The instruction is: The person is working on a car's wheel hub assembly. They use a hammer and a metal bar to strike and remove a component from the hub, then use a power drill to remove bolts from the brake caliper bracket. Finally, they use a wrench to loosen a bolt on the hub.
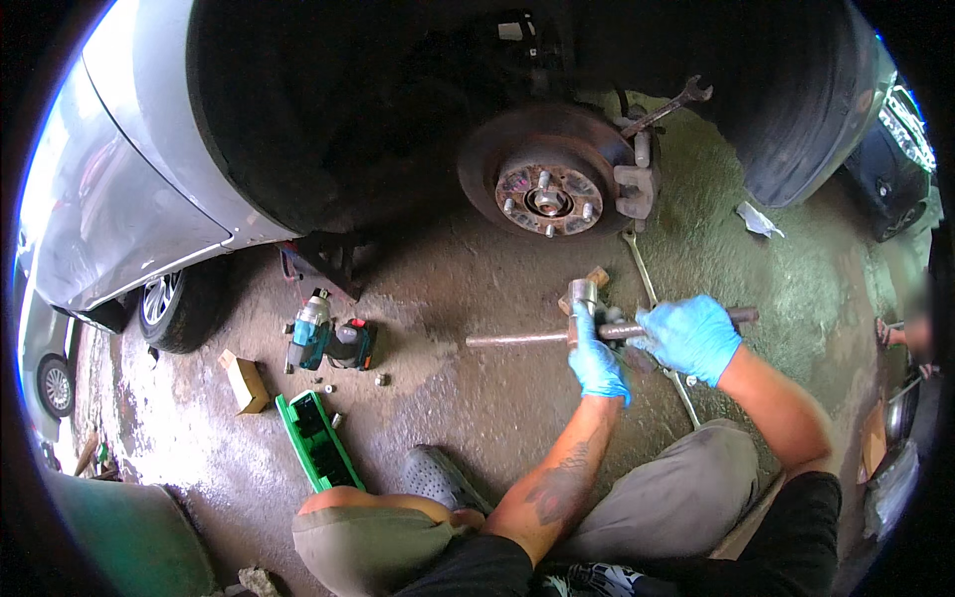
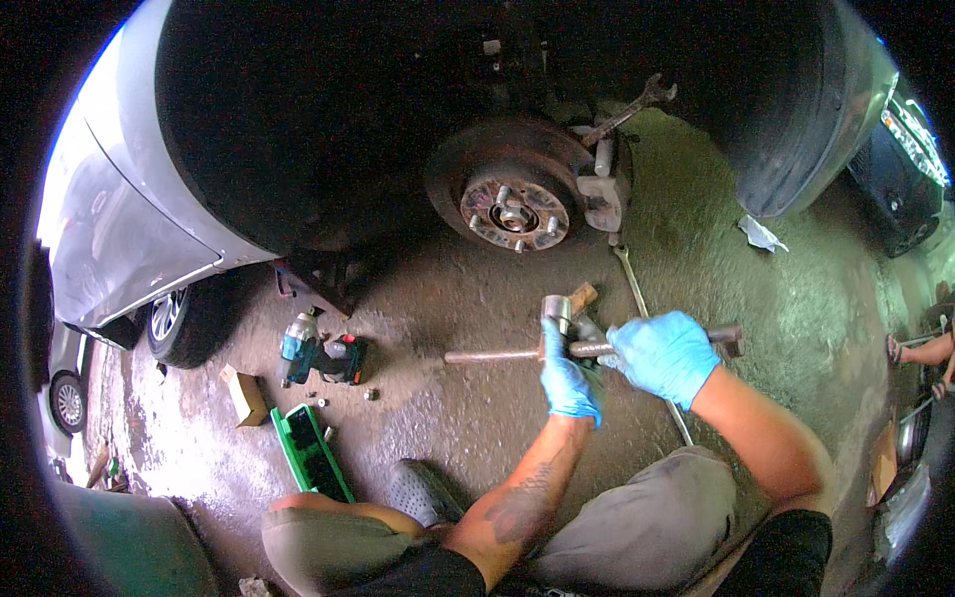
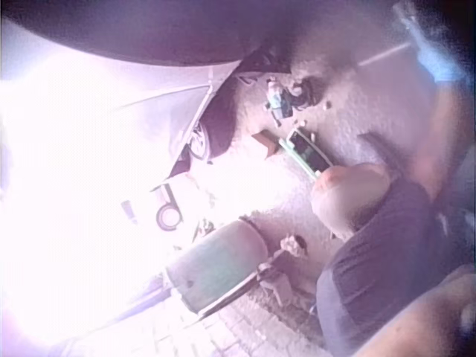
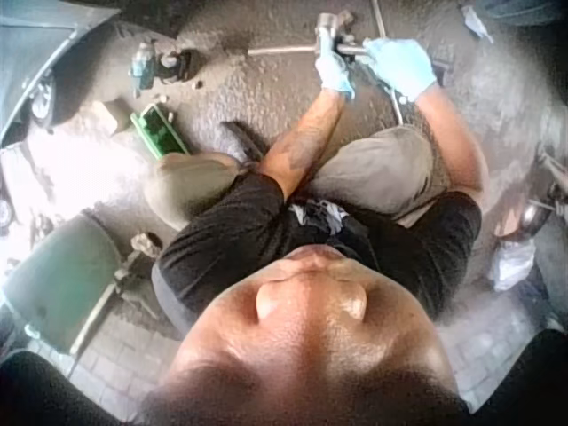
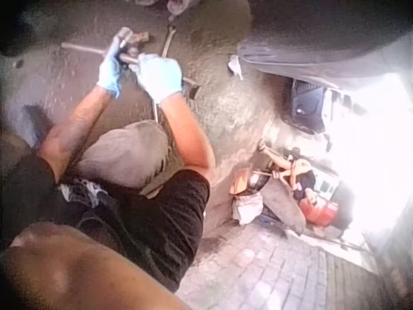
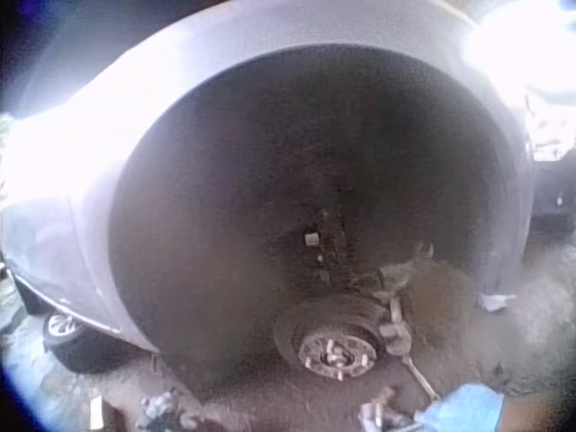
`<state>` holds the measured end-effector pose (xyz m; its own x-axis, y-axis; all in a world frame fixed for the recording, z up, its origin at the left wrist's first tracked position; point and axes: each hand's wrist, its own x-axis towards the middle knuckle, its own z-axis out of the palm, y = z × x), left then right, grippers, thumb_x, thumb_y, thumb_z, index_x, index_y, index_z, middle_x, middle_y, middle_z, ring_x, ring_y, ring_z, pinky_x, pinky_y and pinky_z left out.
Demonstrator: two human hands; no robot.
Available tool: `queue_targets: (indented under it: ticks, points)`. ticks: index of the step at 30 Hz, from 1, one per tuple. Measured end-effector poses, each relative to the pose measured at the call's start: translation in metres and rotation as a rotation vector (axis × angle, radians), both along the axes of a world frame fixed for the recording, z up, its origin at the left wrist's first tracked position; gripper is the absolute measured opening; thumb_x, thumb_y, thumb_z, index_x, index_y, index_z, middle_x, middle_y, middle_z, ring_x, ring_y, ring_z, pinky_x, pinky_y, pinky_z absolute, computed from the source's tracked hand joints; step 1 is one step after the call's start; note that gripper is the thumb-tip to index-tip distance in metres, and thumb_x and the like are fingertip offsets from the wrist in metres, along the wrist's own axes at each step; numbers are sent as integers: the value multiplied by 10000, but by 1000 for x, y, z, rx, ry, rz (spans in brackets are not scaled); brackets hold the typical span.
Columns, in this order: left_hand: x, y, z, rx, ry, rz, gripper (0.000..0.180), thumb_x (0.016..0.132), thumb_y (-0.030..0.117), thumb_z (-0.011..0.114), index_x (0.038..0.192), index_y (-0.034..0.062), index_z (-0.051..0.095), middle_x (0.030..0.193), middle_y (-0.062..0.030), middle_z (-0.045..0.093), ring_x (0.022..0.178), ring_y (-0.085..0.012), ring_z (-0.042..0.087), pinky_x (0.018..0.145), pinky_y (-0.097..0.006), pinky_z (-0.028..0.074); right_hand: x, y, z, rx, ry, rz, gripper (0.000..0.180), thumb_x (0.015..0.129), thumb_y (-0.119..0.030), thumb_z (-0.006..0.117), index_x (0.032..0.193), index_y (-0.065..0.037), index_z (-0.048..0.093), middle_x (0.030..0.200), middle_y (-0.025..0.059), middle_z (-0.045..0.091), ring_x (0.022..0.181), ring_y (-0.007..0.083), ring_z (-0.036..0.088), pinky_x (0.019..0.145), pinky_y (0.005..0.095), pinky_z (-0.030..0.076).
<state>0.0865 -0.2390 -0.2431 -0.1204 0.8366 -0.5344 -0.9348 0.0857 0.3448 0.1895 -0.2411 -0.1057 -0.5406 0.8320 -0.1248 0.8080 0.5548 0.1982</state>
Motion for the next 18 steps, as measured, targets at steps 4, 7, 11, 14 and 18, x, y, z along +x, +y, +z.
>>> queue_targets:
  ticks: [4,7,11,14,18]
  points:
    - [-37,26,34,-58,76,21,500,897,449,673,1025,-34,656,899,-103,668,752,-177,638,668,-314,511,-9,18,41,126,16,76,272,862,-399,615,830,-129,635,694,80,641,618,267,671,517,423,516]
    - [-48,37,58,98,-48,111,431,894,372,696,974,-48,641,848,-106,645,713,-182,624,665,-332,518,-27,30,71,164,-7,115,269,840,-387,638,815,-119,646,694,87,644,618,266,671,530,421,519]
    - [-68,69,81,80,-136,25,353,934,322,645,1083,4,609,959,-100,628,838,-196,628,698,-356,563,-48,58,90,190,-33,148,214,838,-286,617,728,-105,645,668,99,642,610,277,667,529,420,508]
    - [-77,77,91,119,-235,18,364,944,337,627,1106,13,591,999,-107,622,862,-207,630,753,-365,587,-61,65,101,403,-53,292,159,807,-220,596,720,-94,641,645,101,633,584,283,659,499,413,490]
    - [-84,91,95,163,-409,-86,359,953,337,610,1118,20,574,1014,-102,618,898,-220,639,788,-372,597,-81,67,119,606,-161,392,120,779,-181,571,764,-85,641,704,81,613,691,237,614,640,384,447]
